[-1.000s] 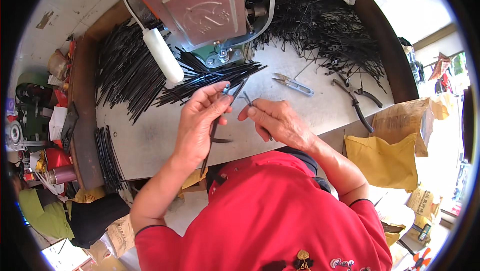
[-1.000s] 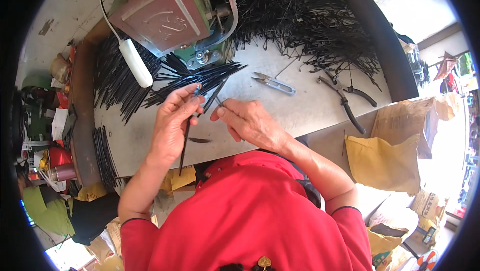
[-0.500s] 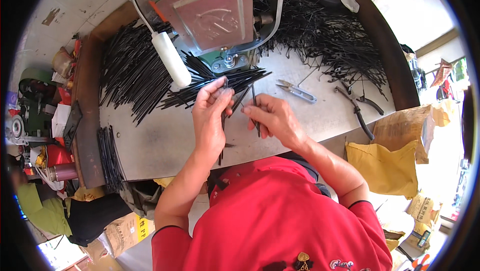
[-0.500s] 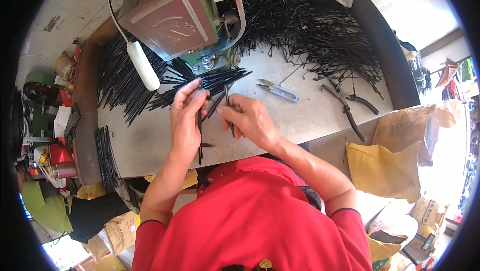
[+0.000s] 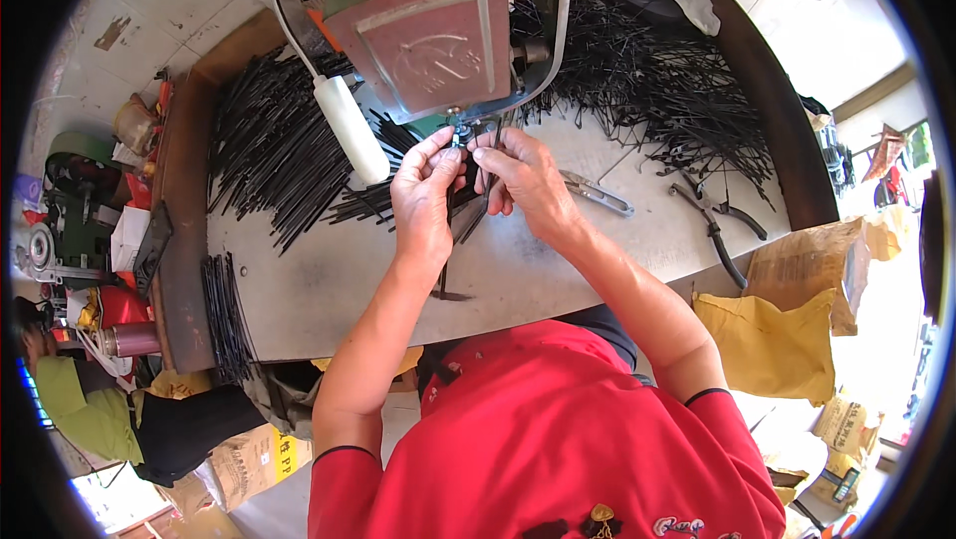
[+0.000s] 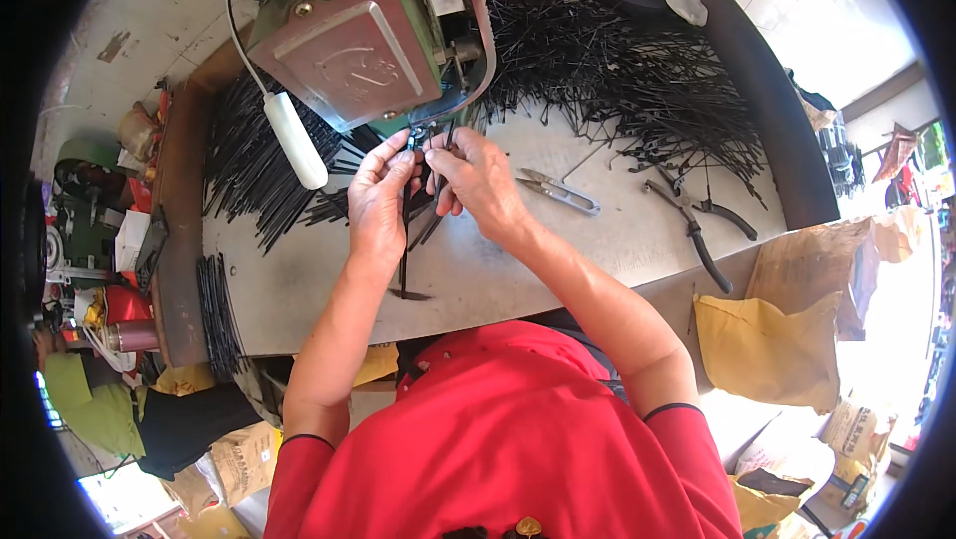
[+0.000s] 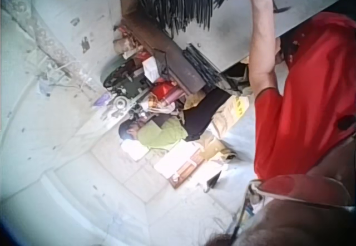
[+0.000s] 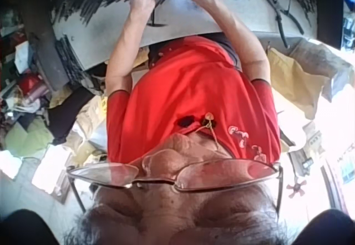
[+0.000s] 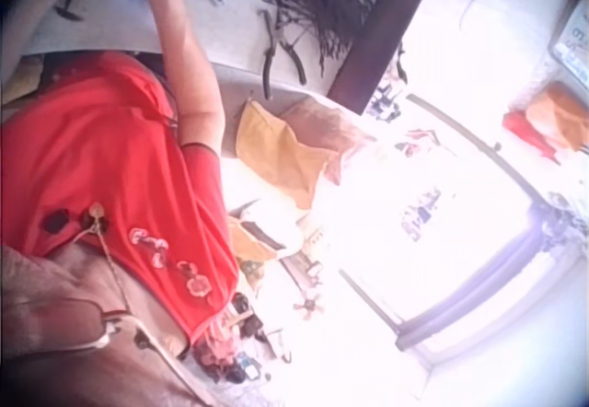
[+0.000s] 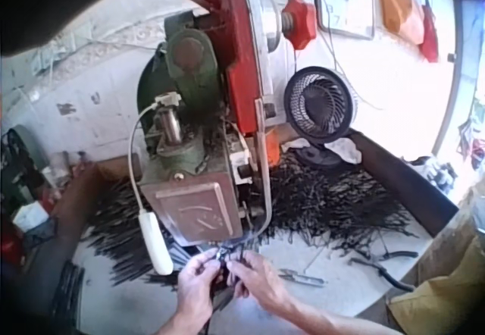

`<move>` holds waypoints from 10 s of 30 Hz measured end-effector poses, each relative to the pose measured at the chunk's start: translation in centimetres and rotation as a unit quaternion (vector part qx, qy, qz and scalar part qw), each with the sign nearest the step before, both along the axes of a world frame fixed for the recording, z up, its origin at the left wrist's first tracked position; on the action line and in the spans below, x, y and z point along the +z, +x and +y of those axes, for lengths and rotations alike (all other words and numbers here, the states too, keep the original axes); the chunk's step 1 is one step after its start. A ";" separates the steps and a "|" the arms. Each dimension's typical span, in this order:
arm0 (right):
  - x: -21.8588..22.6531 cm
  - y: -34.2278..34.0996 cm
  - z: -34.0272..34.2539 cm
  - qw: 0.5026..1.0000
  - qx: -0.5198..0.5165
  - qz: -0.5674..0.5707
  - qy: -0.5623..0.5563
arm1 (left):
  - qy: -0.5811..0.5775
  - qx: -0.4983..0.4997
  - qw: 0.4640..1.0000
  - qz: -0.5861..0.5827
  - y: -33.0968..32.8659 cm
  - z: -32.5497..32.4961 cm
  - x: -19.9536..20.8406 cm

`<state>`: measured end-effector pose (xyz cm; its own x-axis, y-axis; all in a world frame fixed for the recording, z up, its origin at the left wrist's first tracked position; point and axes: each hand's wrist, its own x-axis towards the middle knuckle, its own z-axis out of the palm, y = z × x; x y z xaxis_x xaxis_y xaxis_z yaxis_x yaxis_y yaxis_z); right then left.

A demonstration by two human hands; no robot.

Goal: The person repeatedly picks up thin black metal rods from a pile on a workbench. They insert each rod into a stationary bending machine, press a lever to bend the rod, and then remove the bent piece. The process is repeated continuously throughout the clip.

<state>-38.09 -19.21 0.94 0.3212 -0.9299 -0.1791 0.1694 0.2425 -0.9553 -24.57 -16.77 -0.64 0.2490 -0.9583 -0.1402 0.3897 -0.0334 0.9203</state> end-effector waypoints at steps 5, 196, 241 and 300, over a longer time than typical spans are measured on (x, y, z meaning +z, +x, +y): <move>0.4 0.0 0.0 1.000 -0.001 -0.008 -0.008 | -0.007 -0.016 1.000 0.022 0.3 -0.1 -0.2; -4.2 -0.8 -1.8 0.968 -0.150 -0.195 0.054 | -0.080 0.047 0.995 0.047 2.6 -0.8 -0.1; -0.7 -3.3 -4.0 0.968 -0.054 -0.218 0.109 | 0.027 0.013 0.998 -0.050 4.0 -1.9 1.2; 0.0 -21.2 -3.4 0.623 -0.152 0.655 -0.399 | 0.067 0.041 0.988 0.136 2.0 2.4 0.9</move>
<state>-59.33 -22.63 0.98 0.1728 -0.8726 0.4568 -0.9608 -0.2514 -0.1166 -22.59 -14.40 0.22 0.2599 -0.9049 -0.3371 0.6290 -0.1063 0.7701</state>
